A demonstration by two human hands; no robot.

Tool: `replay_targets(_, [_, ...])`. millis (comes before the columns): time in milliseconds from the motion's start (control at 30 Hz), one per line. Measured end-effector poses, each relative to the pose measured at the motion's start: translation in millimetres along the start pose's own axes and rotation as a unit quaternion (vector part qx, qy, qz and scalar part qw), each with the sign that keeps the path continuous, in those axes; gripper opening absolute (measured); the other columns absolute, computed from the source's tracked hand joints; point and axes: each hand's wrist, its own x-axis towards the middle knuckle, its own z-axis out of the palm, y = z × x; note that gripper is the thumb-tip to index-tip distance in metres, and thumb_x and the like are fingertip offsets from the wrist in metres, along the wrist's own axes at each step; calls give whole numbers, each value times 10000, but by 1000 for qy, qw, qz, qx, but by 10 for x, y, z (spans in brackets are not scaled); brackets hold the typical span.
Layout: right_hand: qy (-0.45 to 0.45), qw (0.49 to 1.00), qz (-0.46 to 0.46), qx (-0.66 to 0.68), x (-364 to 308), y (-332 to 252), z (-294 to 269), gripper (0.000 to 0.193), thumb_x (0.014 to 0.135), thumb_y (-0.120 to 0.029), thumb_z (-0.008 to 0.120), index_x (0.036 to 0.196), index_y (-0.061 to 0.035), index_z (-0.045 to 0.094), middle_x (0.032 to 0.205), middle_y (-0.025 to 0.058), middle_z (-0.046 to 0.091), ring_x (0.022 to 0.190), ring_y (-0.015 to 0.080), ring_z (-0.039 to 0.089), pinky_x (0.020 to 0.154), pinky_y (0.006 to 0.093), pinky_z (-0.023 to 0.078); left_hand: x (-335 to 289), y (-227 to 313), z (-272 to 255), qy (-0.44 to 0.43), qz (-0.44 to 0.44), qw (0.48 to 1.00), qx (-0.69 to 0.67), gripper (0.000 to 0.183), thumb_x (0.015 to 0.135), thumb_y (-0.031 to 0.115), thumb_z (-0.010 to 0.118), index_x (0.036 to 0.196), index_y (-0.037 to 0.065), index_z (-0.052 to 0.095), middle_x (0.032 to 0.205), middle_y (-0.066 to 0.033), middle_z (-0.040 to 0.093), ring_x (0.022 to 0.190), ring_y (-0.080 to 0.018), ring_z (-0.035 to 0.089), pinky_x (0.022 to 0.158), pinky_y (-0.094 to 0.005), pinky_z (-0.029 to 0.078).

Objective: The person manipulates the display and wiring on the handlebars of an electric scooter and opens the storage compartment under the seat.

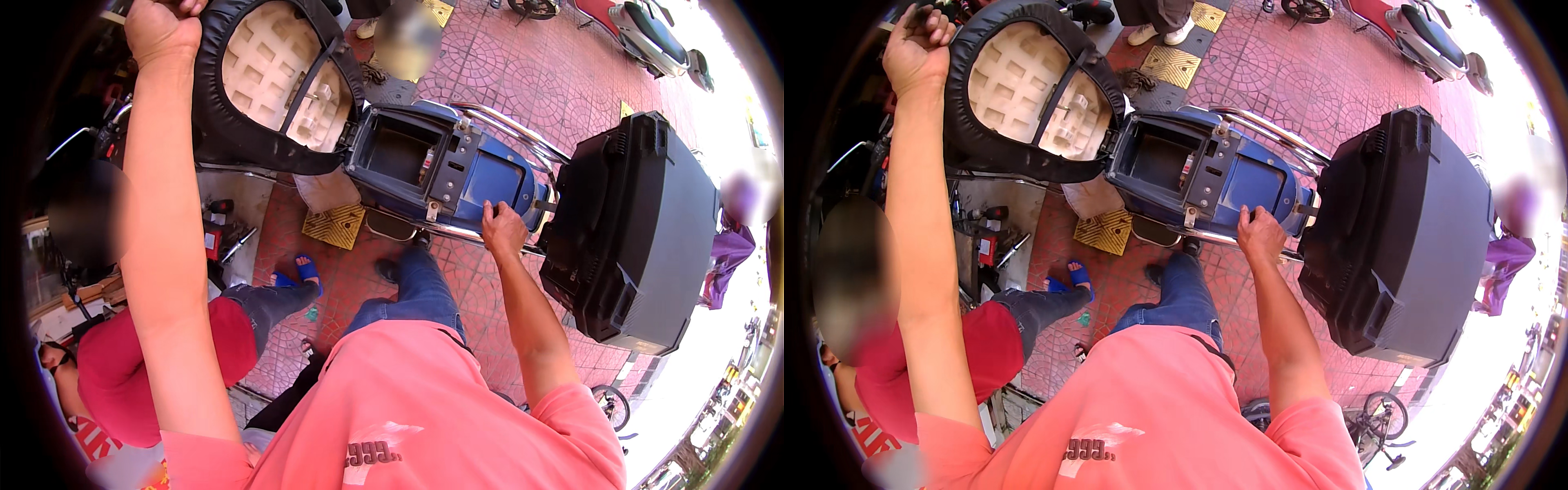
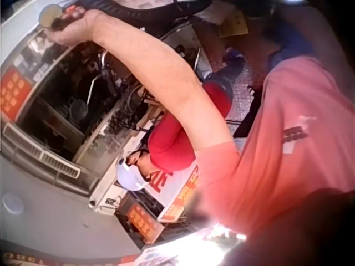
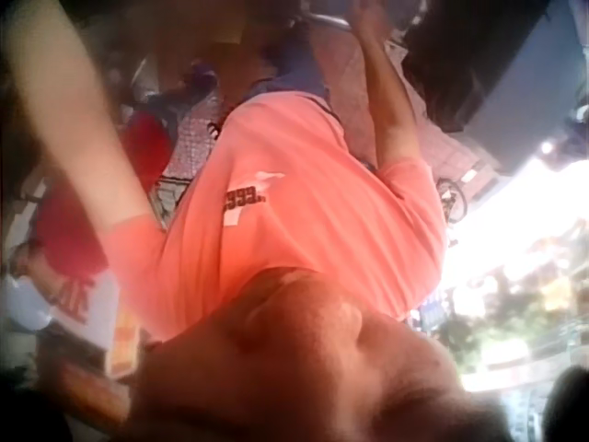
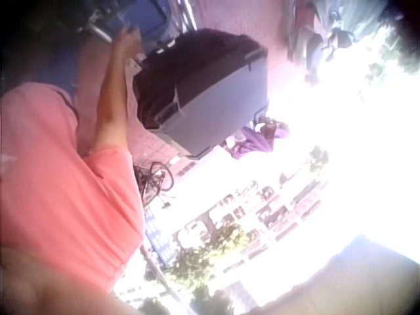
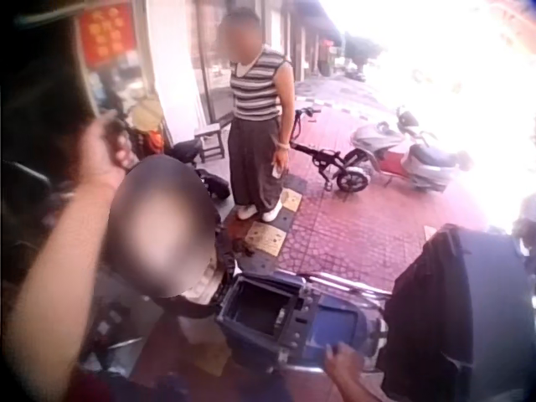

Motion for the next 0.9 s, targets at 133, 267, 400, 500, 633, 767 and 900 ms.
replay_targets(133, [8,1000,2,12,-12,-2,24,497,991,-537,542,985,-79,734,967,212,748,952,444,703,841,530,533,121,25,-55,-25,-19,999,15,268,903,338,704,741,163,581,528,32,485,378,-102,387,381,-260,297])
replay_targets(267, [-7,1000,-4,14,-22,-70,-23,469,994,-501,557,984,-72,745,1001,196,754,965,422,712,861,517,537,210,75,-78,-34,-17,999,13,259,926,327,686,770,142,595,556,26,497,395,-93,411,372,-252,319])
replay_targets(400, [-16,1000,8,6,-24,-72,-74,478,989,-504,562,977,-63,745,999,214,751,967,437,708,872,525,534,292,-11,-137,-65,-15,998,6,274,961,324,655,779,125,607,554,13,493,389,-113,415,370,-269,335])
replay_targets(500, [-20,1000,-5,9,-4,-57,-53,477,989,-500,562,962,-60,748,990,227,748,966,448,706,872,531,531,354,-20,-191,-65,-6,998,26,293,975,340,638,792,111,618,551,2,501,391,-125,423,381,-273,345])
replay_targets(633, [-27,1000,1,2,-32,-138,-93,483,985,-505,567,937,-54,735,972,232,745,958,451,704,852,536,530,352,26,-236,-43,-15,998,44,297,986,329,622,807,92,627,571,4,522,415,-109,439,398,-253,344])
replay_targets(767, [-29,999,-1,-15,-32,-138,-66,499,988,-521,560,950,-48,716,966,235,742,962,450,702,841,537,529,232,52,-131,5,4,999,53,285,995,284,615,788,88,608,606,8,539,452,-83,456,409,-236,342])
replay_targets(900, [-20,999,-6,-25,-32,-102,22,507,989,-529,557,975,-47,715,966,231,745,960,450,704,837,539,532,161,-11,-51,-30,5,1000,-7,250,972,249,645,780,93,609,597,7,537,413,-92,426,379,-248,307])
